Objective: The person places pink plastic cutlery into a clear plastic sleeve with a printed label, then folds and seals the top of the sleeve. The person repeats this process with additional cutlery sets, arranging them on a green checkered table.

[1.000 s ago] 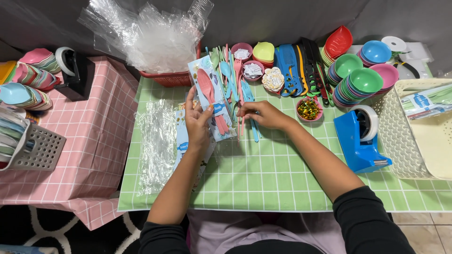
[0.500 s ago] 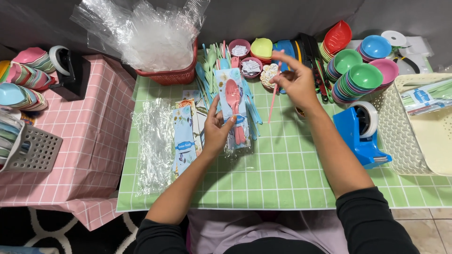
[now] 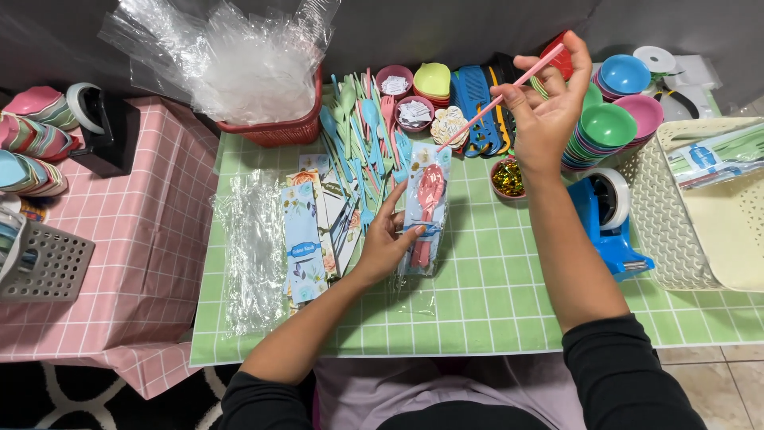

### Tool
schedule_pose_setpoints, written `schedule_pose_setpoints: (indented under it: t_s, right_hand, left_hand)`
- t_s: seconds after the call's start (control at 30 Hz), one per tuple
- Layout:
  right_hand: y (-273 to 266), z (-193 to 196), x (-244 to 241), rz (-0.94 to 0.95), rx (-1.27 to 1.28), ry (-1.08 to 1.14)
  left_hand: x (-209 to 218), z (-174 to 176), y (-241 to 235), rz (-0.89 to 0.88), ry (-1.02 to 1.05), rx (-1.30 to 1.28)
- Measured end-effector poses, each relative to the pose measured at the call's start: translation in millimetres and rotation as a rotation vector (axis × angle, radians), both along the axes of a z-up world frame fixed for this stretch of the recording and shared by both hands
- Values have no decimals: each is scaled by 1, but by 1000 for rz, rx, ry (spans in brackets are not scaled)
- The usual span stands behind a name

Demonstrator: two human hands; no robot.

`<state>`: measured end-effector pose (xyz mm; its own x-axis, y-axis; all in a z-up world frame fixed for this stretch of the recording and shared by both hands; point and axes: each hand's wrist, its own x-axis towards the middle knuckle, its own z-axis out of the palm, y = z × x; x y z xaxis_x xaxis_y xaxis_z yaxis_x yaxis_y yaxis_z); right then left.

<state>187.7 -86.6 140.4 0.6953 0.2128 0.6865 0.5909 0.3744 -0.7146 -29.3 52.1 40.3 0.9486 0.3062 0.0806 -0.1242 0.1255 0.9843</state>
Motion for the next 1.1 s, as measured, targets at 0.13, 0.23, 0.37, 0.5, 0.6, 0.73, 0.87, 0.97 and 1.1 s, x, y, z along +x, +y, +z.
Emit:
schedule_pose_setpoints:
  t_s: [0.13, 0.23, 0.37, 0.5, 0.6, 0.73, 0.87, 0.97, 1.1]
  right_hand:
    - [5, -3, -1, 19, -29, 1]
    - [10, -2, -8, 122, -64, 84]
    - [20, 3, -27, 281, -228, 159]
    - [29, -6, -35, 424, -328, 199]
    - [35, -29, -26, 494, -267, 124]
    - [37, -32, -26, 491, -290, 102]
    - [40, -39, -27, 461, -341, 140]
    - [43, -38, -32, 405, -387, 147]
    - [43, -39, -34, 306, -457, 150]
  left_hand:
    - [-6, 13, -5, -20, 56, 83]
    - [-6, 9, -6, -39, 49, 168]
    - [-7, 10, -6, -35, 59, 204]
    - [-5, 11, -4, -38, 26, 145]
    - [5, -35, 5, -6, -119, 111]
    - [1, -12, 1, 10, -123, 104]
    - [-1, 7, -3, 37, -125, 138]
    - [4, -8, 0, 50, -120, 146]
    - [12, -35, 6, 61, -116, 139]
